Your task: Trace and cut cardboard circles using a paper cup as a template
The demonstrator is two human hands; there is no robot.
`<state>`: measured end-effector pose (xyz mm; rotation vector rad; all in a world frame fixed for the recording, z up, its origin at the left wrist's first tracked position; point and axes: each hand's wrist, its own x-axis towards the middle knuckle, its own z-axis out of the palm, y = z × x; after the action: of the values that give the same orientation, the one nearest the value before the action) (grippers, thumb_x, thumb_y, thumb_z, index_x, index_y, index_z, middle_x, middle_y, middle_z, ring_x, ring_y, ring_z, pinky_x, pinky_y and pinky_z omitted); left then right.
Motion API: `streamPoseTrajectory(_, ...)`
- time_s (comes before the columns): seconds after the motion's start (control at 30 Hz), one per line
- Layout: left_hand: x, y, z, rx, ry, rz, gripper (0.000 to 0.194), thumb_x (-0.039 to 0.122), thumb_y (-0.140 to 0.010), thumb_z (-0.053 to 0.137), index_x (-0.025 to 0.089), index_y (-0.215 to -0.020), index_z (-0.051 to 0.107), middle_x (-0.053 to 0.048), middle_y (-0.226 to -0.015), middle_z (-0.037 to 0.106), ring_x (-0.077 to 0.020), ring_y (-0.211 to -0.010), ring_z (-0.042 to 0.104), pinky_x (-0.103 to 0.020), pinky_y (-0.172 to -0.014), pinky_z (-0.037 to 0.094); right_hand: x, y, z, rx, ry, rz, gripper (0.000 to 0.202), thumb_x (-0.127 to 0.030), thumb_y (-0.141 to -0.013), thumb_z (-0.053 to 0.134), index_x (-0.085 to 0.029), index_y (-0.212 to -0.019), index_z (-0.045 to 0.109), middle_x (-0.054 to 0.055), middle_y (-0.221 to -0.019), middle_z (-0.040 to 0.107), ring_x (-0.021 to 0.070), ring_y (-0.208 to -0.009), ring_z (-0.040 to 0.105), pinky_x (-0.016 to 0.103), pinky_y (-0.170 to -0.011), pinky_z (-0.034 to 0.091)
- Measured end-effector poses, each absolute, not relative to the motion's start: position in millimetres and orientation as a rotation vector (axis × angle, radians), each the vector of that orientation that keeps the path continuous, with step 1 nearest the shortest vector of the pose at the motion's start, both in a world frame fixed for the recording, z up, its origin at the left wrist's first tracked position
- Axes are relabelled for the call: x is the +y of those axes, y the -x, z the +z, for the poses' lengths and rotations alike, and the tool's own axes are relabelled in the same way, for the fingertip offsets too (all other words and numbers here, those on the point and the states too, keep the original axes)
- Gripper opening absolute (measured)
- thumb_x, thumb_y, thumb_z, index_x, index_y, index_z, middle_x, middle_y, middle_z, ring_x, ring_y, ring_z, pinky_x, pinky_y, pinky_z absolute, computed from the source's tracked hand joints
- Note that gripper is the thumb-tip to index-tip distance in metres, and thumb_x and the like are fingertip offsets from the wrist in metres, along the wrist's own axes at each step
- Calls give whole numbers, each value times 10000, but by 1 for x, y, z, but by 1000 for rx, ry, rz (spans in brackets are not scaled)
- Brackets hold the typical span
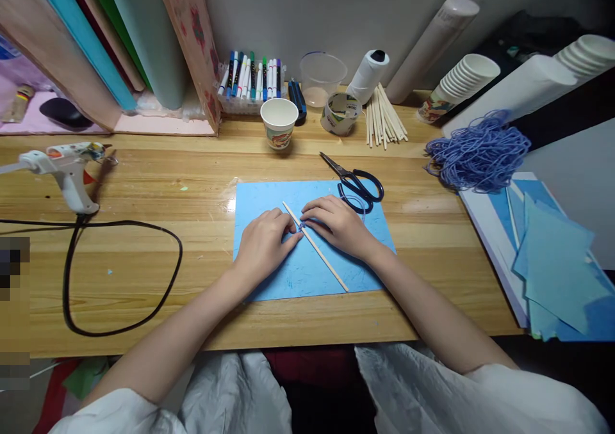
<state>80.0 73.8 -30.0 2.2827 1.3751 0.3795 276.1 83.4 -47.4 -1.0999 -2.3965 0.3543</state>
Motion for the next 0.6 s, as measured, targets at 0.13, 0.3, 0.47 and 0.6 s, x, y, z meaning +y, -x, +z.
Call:
streamPoseTrajectory(0.13, 76, -80, -28, 1377, -2279, 308, 113, 244, -850, 523, 191, -753, 547, -25, -805, 589, -178, -763, 545, -282, -626, 375, 85, -281, -48, -2415, 1107, 350, 86, -182, -910, 496, -174, -884, 577, 84, -926, 640, 213, -868, 538, 362, -785, 434)
streamPoseTrajectory(0.3, 80, -73, -19, 1397, -2205, 230, 124, 230, -835, 497, 188, -723, 530, -27, -770, 598, -168, -692, 541, -282, -592, 357, 85, -291, -46, -2440, 1152, 309, 56, -155, -882, 506, -165, -862, 558, 85, -906, 624, 215, -858, 529, 360, -778, 430)
streamPoseTrajectory(0.47, 84, -63, -14, 1375, -2083, 170, 195, 288, -898, 413, 182, -781, 529, -58, -807, 631, -188, -704, 562, -308, -634, 384, 85, -291, -45, -2468, 1151, 310, 96, -145, -896, 461, -162, -869, 552, 97, -912, 612, 219, -867, 520, 362, -784, 432)
streamPoseTrajectory(0.6, 87, -59, -19, 1401, -2031, 265, 200, 314, -914, 398, 182, -833, 525, -75, -858, 635, -213, -769, 574, -337, -676, 406, 85, -289, -42, -2478, 1123, 352, 112, -154, -910, 438, -166, -877, 544, 106, -918, 610, 226, -874, 520, 374, -793, 436)
